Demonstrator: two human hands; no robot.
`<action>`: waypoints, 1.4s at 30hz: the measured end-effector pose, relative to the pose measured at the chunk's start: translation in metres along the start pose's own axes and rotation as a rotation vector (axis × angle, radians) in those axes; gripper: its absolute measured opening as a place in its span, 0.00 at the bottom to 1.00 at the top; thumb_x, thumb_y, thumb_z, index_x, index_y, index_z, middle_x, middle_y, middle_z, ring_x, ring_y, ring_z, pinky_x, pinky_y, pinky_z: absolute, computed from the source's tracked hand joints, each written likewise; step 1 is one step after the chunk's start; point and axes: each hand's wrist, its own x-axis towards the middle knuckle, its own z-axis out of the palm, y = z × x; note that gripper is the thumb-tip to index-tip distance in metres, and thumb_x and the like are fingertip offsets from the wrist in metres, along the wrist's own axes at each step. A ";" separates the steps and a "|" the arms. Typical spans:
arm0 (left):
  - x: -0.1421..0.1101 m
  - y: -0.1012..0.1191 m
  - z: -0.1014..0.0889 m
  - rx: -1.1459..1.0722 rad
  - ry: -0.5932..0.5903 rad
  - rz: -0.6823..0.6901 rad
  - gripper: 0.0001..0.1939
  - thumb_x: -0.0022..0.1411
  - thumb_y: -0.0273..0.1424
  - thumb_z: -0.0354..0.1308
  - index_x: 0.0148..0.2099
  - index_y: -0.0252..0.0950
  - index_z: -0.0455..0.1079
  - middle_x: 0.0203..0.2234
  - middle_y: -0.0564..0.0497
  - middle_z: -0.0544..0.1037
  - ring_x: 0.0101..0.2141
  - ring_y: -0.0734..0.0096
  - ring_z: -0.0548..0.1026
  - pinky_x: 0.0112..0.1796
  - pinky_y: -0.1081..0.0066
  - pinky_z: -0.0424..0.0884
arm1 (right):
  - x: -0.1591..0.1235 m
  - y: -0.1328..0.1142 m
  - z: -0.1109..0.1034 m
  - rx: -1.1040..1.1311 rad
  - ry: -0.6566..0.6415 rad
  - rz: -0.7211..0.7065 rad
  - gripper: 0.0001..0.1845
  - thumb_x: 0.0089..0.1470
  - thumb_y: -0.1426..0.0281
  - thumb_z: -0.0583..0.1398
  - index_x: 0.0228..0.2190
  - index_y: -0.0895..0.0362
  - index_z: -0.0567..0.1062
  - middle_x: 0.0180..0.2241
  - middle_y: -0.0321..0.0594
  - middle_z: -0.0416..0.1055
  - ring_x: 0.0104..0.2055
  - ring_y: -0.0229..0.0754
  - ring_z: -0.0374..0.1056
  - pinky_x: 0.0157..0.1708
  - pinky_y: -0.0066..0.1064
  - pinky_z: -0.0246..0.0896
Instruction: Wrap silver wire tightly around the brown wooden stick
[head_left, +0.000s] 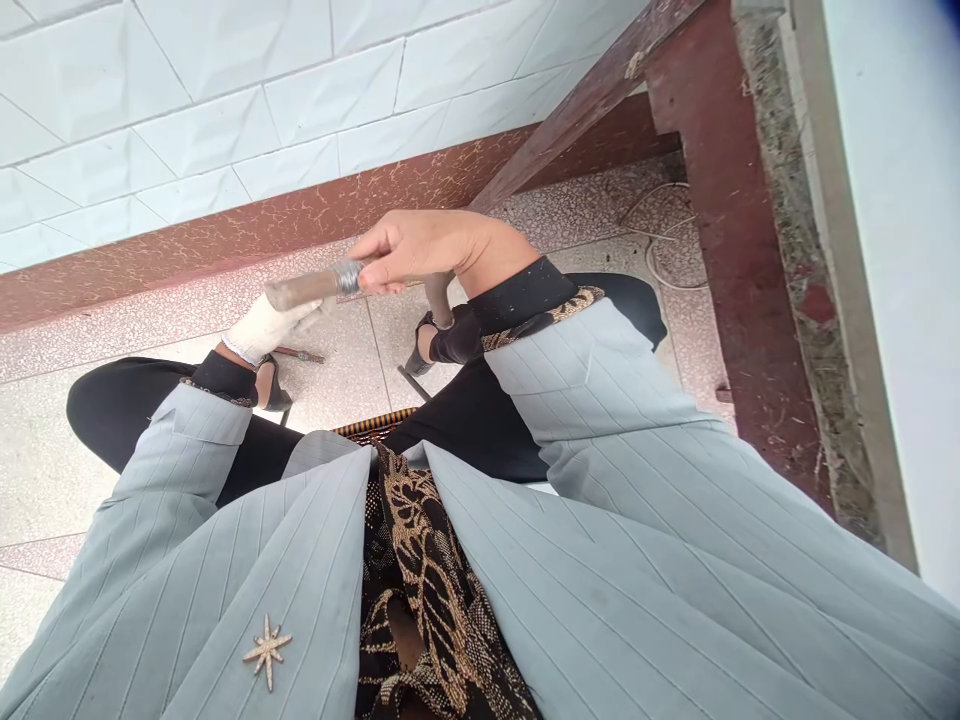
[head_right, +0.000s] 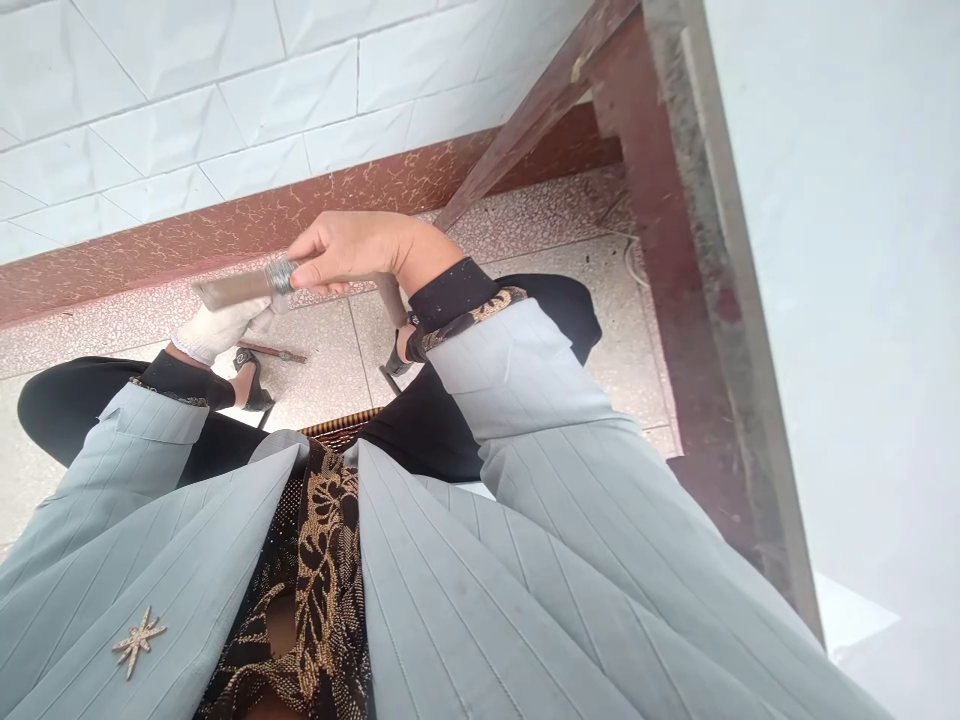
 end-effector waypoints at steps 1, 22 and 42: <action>-0.001 0.001 0.003 -0.060 -0.014 -0.013 0.18 0.70 0.46 0.57 0.37 0.36 0.71 0.20 0.57 0.62 0.21 0.77 0.60 0.24 0.74 0.58 | -0.001 0.000 0.000 0.103 0.103 -0.060 0.11 0.68 0.67 0.62 0.33 0.60 0.74 0.23 0.29 0.65 0.23 0.29 0.57 0.27 0.26 0.53; -0.008 0.018 0.016 0.045 -0.217 -0.144 0.12 0.65 0.36 0.59 0.30 0.37 0.69 0.21 0.53 0.67 0.25 0.73 0.69 0.29 0.71 0.74 | 0.032 0.026 0.014 -0.789 0.192 0.412 0.09 0.58 0.65 0.70 0.35 0.59 0.81 0.34 0.46 0.77 0.42 0.49 0.72 0.38 0.36 0.55; -0.002 0.004 0.012 0.035 -0.130 -0.110 0.10 0.69 0.35 0.53 0.38 0.35 0.70 0.20 0.58 0.62 0.21 0.78 0.59 0.24 0.76 0.59 | 0.007 0.001 0.005 0.128 0.492 0.070 0.16 0.70 0.65 0.57 0.29 0.57 0.68 0.24 0.31 0.65 0.22 0.30 0.57 0.25 0.26 0.53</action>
